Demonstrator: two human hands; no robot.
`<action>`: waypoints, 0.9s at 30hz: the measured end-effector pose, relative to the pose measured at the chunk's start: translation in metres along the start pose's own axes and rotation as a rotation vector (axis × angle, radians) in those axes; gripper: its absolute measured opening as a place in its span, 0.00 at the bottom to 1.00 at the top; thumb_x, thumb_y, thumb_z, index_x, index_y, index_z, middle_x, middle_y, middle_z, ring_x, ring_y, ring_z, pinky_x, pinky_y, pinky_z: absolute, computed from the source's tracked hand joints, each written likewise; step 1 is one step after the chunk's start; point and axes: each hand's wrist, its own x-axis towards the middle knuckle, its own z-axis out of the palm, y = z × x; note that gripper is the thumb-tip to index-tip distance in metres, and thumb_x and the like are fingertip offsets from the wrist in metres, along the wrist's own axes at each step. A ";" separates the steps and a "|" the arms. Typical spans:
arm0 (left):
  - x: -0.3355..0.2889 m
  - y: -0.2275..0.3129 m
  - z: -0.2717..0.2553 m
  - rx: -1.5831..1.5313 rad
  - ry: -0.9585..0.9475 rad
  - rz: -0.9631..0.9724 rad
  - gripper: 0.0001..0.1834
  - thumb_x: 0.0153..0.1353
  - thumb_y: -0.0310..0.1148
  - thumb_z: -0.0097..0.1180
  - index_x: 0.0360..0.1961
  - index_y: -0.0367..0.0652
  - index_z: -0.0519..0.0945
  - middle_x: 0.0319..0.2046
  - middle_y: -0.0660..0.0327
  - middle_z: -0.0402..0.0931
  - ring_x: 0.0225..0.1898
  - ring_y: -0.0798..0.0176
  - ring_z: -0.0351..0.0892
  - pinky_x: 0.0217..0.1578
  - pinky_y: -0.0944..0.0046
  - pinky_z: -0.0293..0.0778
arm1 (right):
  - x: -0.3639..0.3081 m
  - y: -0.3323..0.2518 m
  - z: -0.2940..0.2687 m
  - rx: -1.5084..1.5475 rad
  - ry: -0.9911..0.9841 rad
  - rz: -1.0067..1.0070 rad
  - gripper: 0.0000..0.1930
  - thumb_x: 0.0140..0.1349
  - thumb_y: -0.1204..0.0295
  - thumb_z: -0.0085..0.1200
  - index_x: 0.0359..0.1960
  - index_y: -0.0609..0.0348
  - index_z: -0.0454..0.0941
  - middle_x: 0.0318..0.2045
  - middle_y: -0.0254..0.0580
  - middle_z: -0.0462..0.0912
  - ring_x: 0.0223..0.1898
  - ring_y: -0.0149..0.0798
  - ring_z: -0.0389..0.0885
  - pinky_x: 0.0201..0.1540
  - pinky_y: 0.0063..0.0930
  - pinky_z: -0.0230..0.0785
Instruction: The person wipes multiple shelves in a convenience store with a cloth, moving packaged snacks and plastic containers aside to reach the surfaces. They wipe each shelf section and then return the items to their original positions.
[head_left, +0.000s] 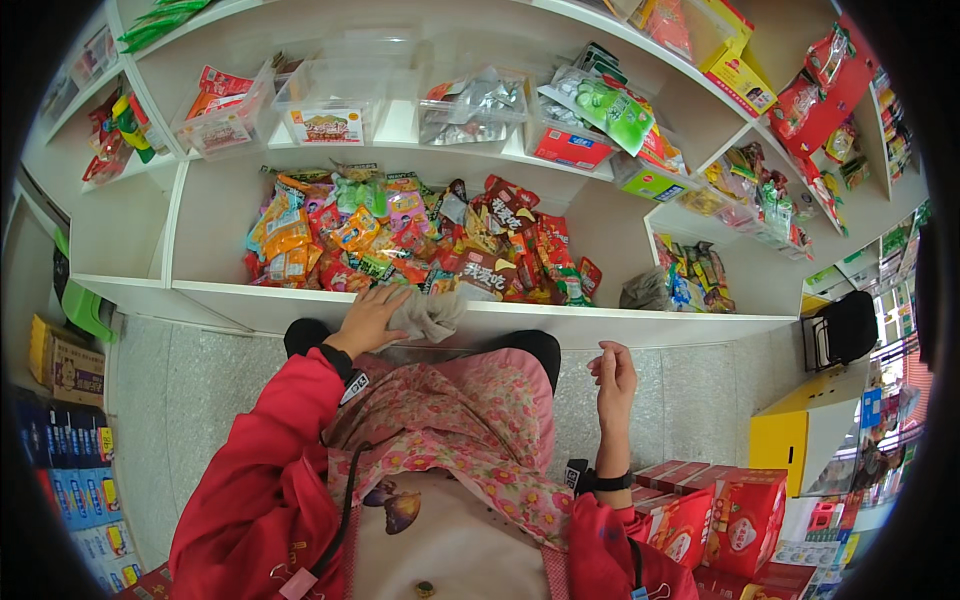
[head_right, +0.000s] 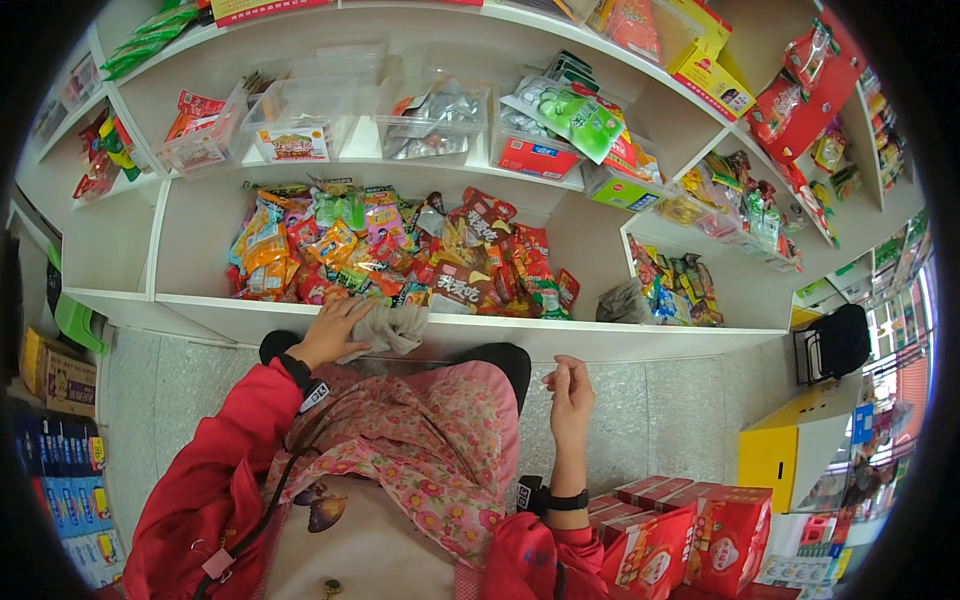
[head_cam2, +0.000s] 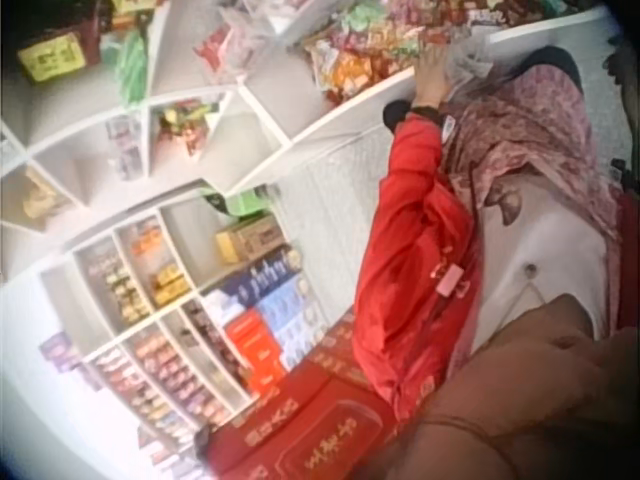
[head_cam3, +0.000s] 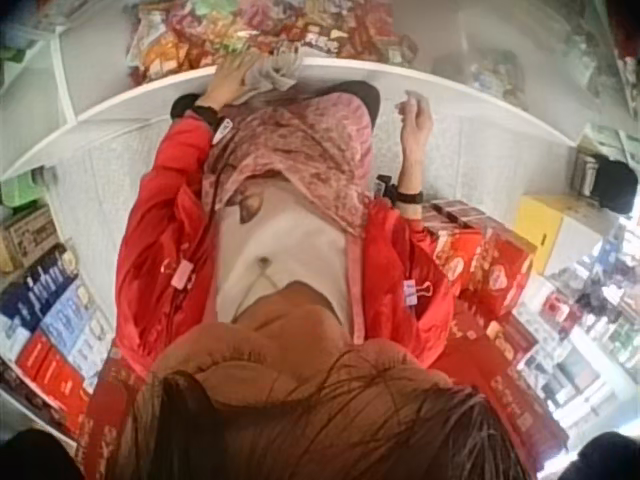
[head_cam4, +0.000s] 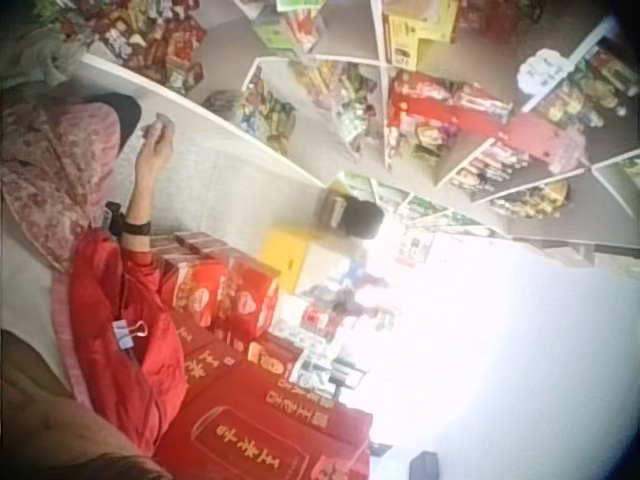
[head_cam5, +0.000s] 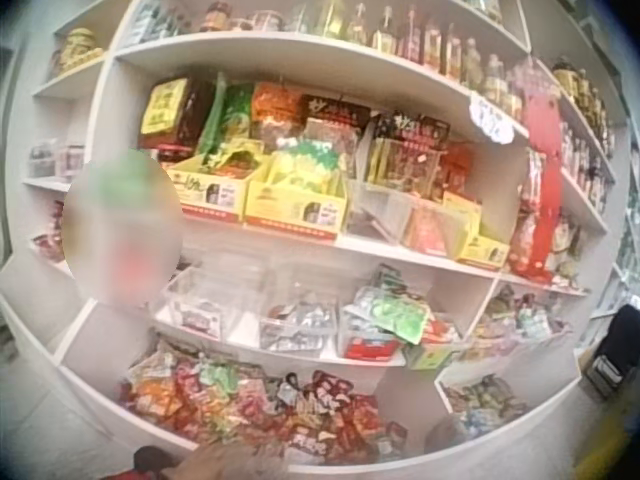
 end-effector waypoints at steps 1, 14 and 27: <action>0.000 0.002 -0.001 0.027 -0.051 -0.060 0.42 0.48 0.49 0.63 0.63 0.49 0.61 0.59 0.53 0.63 0.59 0.48 0.61 0.60 0.48 0.53 | -0.001 0.003 0.003 -0.018 -0.033 -0.013 0.11 0.68 0.67 0.44 0.42 0.61 0.74 0.23 0.37 0.77 0.26 0.26 0.74 0.30 0.20 0.67; 0.041 0.036 0.013 0.280 -0.131 -0.176 0.50 0.42 0.61 0.62 0.65 0.57 0.58 0.50 0.51 0.68 0.52 0.46 0.65 0.52 0.43 0.59 | -0.010 0.023 0.002 -0.336 -0.026 -0.086 0.11 0.62 0.64 0.51 0.42 0.55 0.75 0.19 0.43 0.78 0.23 0.42 0.79 0.27 0.34 0.69; 0.073 0.033 0.052 0.159 -0.006 0.102 0.26 0.52 0.39 0.60 0.50 0.39 0.70 0.46 0.48 0.73 0.52 0.49 0.69 0.53 0.51 0.62 | -0.039 0.074 -0.040 -0.621 -0.042 0.021 0.14 0.62 0.60 0.48 0.44 0.53 0.73 0.26 0.47 0.81 0.31 0.50 0.80 0.35 0.42 0.71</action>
